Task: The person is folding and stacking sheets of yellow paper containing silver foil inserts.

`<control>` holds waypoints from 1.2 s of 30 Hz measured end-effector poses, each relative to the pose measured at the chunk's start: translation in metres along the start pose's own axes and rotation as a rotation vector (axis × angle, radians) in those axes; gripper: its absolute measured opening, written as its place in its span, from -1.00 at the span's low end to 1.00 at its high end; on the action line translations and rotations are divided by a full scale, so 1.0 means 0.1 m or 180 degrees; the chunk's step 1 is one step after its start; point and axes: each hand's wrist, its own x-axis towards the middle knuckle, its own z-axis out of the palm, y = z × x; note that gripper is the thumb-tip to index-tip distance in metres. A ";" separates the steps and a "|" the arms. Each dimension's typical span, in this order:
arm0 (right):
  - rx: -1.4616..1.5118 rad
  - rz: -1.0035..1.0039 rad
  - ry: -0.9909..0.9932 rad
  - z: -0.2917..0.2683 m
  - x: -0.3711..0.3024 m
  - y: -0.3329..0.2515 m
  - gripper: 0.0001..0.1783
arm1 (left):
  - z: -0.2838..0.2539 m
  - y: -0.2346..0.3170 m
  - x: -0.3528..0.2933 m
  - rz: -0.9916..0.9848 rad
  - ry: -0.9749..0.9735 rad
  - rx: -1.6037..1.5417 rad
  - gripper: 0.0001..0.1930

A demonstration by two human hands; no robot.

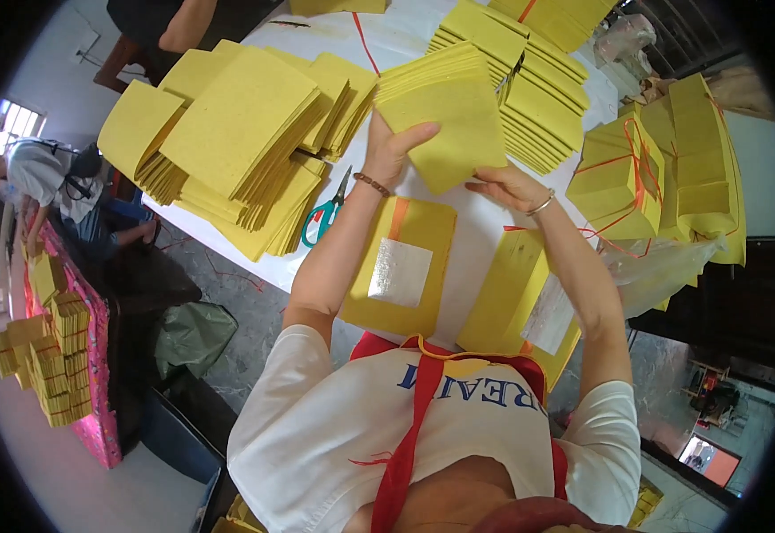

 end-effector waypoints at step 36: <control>-0.2111 -0.0430 0.0571 0.41 0.12 -0.63 0.03 | -0.06 -0.22 0.07 -0.0915 0.0346 0.0095 -0.42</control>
